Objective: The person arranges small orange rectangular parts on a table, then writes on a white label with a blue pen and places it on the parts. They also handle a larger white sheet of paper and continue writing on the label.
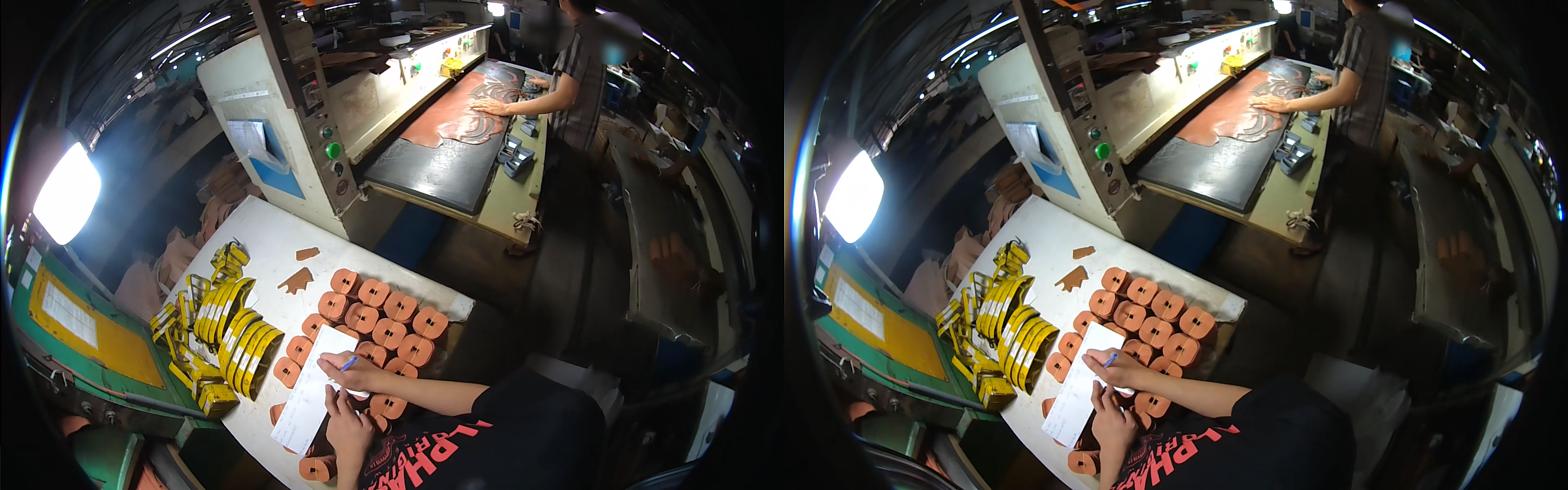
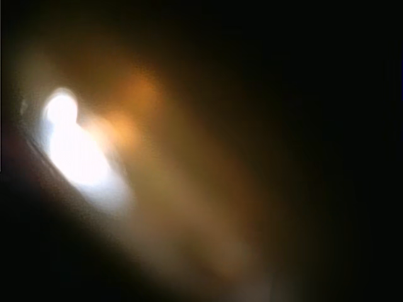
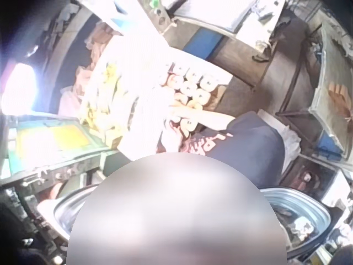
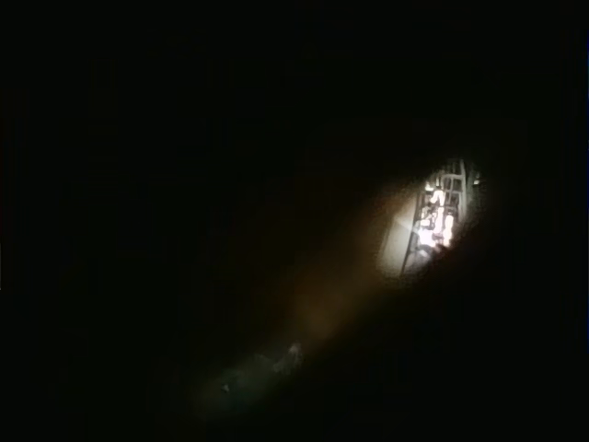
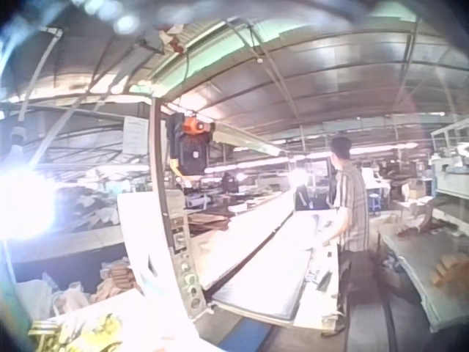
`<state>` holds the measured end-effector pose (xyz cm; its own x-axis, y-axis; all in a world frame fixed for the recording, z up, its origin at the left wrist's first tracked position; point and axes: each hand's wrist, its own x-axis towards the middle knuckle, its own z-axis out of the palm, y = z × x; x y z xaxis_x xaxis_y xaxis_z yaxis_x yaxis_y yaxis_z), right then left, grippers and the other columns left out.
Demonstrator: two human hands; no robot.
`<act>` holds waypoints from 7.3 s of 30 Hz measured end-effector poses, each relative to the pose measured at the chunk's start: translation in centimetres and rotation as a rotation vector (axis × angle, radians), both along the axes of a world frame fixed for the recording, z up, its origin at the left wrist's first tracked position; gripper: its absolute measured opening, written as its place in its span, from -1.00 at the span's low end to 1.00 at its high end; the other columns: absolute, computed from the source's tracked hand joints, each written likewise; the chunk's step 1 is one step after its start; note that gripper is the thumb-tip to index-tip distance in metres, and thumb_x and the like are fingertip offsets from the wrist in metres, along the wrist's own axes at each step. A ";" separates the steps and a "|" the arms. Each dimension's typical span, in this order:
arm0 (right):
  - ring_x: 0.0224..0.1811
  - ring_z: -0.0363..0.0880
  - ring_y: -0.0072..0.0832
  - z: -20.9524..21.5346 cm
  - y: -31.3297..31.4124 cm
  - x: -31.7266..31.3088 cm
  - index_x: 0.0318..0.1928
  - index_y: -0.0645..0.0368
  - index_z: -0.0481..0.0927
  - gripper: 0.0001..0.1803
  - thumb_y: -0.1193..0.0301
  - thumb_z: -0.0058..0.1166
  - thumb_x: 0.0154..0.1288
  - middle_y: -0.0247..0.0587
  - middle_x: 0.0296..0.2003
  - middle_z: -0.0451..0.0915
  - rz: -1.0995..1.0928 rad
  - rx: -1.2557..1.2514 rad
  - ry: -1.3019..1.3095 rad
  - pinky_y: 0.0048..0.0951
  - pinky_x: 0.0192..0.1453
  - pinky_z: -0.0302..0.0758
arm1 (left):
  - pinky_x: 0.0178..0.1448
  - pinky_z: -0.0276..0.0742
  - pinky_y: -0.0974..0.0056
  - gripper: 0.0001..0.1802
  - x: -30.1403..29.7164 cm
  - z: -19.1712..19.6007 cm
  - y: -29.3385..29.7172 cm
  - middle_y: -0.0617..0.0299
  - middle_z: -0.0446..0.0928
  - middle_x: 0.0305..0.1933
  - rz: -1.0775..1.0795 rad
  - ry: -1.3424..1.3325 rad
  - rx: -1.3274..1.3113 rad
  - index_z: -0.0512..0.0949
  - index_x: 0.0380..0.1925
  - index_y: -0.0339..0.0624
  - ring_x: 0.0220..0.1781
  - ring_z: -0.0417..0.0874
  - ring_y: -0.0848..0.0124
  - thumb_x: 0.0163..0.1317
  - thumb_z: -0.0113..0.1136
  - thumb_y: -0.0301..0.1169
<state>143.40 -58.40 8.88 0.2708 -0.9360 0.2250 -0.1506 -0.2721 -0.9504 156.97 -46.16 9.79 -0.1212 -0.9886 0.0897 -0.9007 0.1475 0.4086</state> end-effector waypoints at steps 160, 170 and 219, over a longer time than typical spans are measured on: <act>-0.41 0.58 -0.05 0.8 0.9 0.3 -0.15 0.31 0.53 -0.42 -0.01 -0.21 0.72 0.11 -0.47 0.56 0.030 0.077 -0.065 -0.13 -0.21 0.52 | 0.01 0.73 -0.12 -0.25 0.8 1.3 0.4 -0.08 0.18 0.73 0.018 0.039 0.093 0.42 0.45 -0.15 0.13 0.78 -0.14 0.24 0.39 -0.31; -0.41 0.56 -0.08 0.6 0.7 0.2 -0.16 0.31 0.53 -0.43 0.00 -0.21 0.73 0.10 -0.47 0.56 0.051 0.081 -0.055 -0.12 -0.19 0.51 | 0.02 0.73 -0.12 -0.25 0.7 1.4 0.4 -0.08 0.19 0.72 0.010 0.050 0.085 0.41 0.44 -0.16 0.16 0.77 -0.15 0.24 0.39 -0.32; -0.66 0.40 -0.71 1.0 -0.6 -1.0 -0.21 0.30 0.59 -0.52 0.11 -0.01 0.74 -0.28 -0.41 0.58 0.034 0.233 -0.179 -0.63 -0.60 0.37 | -0.13 0.78 0.06 -0.25 0.6 1.3 1.1 0.01 0.27 0.70 0.026 -0.001 0.003 0.55 0.44 0.36 -0.18 0.83 0.08 0.18 0.41 -0.29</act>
